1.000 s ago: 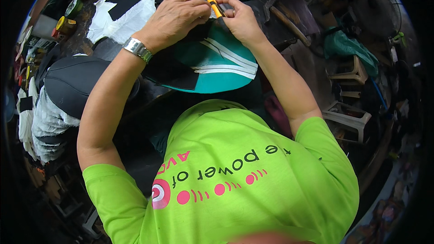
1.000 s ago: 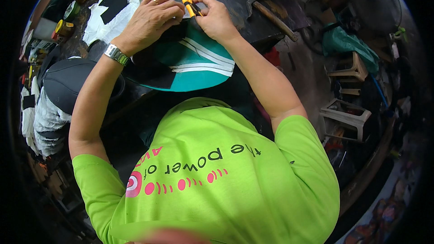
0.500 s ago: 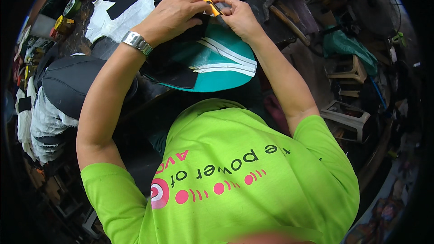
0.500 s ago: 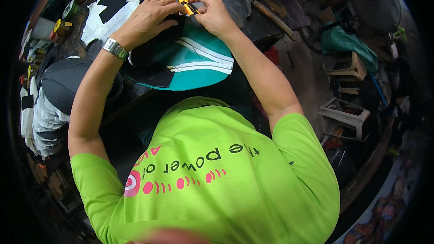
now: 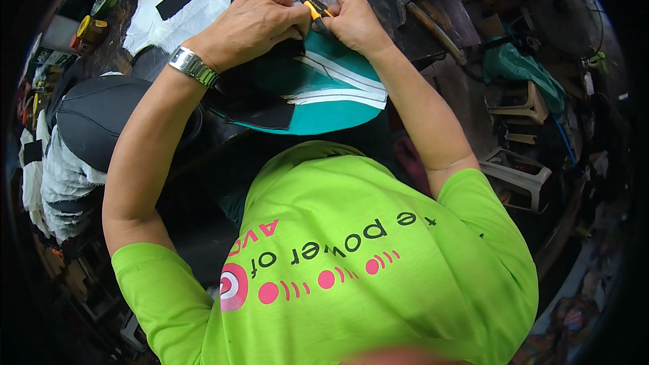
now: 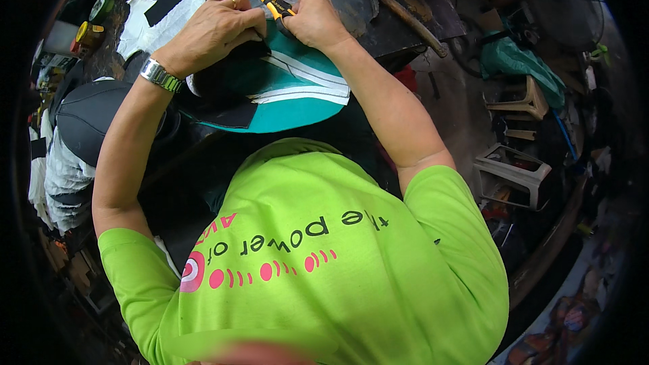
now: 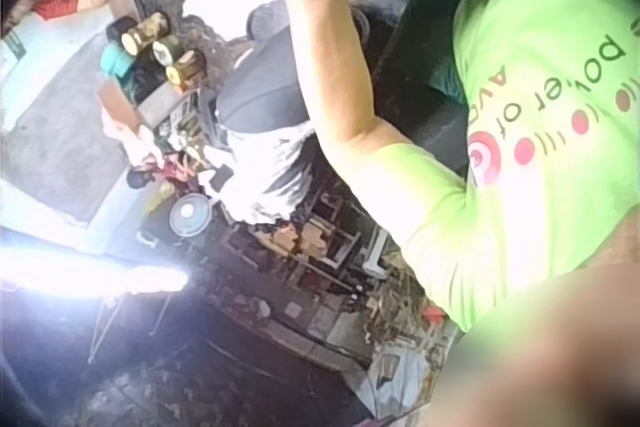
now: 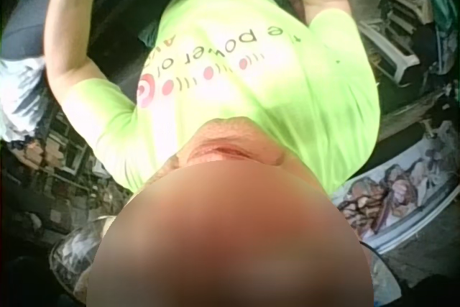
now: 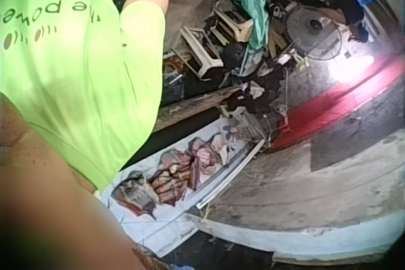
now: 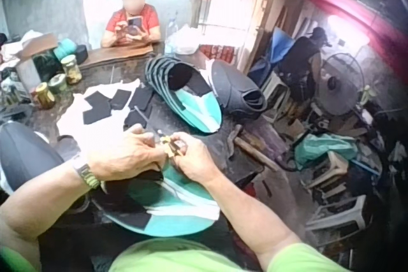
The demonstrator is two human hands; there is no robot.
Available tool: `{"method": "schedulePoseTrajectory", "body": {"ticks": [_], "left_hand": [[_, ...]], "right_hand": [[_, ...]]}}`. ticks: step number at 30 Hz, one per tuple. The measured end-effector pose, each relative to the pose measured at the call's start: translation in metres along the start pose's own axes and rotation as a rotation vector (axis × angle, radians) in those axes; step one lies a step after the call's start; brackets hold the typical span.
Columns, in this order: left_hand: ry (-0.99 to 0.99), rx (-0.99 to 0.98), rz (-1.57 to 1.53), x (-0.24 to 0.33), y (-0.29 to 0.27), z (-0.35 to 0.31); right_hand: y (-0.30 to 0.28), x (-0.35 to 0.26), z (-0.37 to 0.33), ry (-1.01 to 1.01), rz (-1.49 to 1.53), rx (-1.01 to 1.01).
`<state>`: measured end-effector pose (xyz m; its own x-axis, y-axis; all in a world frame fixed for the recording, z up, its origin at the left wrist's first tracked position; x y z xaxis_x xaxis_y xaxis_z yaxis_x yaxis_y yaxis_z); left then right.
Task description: The person lines the interior of a teal helmet with white padding and black fabric. They repeatedly position the materials, press them into place, and trim excess with yellow-handled scissors. The person works on multiple sections of the helmet's inner surface, adjusting and cutting the fabric to fit the curved interior.
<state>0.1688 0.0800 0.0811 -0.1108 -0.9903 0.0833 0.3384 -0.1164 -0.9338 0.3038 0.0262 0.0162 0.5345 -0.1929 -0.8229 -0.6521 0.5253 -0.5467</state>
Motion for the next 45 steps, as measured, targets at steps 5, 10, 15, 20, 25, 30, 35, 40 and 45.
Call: {"method": "schedulePoseTrajectory", "body": {"ticks": [5,10,15,20,25,30,35,40,45], "left_hand": [[-0.001,0.0,0.034,0.001,0.005,0.002],[0.033,-0.062,0.044,0.0,0.013,-0.002],[0.04,-0.015,0.056,-0.003,0.009,-0.003],[-0.017,-0.07,0.124,-0.005,0.02,0.005],[-0.015,-0.061,0.172,-0.001,0.017,0.008],[-0.127,-0.212,0.044,-0.008,0.017,0.009],[-0.211,-0.237,-0.038,-0.016,0.012,0.007],[-0.21,-0.188,-0.04,-0.022,0.014,0.001],[-0.225,-0.172,-0.059,-0.022,0.018,0.002]], "right_hand": [[0.0,-0.001,-0.004,-0.035,-0.09,0.045],[0.003,0.008,-0.005,-0.027,-0.059,0.054],[-0.019,0.002,-0.013,-0.06,0.095,0.161],[-0.084,-0.019,-0.054,-0.065,0.07,0.137],[-0.11,-0.026,-0.107,-0.003,-0.179,-0.044],[-0.093,-0.029,-0.12,-0.064,-0.46,-0.111],[-0.078,-0.032,-0.118,-0.051,-0.526,-0.165],[-0.066,-0.038,-0.122,-0.156,-0.494,-0.159],[-0.062,-0.014,-0.119,0.044,-0.341,-0.267]]}}
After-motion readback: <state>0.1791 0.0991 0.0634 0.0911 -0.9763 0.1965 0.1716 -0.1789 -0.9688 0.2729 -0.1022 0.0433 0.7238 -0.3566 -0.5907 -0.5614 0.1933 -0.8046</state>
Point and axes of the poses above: each hand's wrist, its own z-axis towards the middle knuckle, its own y-axis out of the palm, x = y × z, the point moved 8 cm from there along z, towards the middle knuckle, and after that the axes turned 7 degrees about x, right-handed, at the moved point
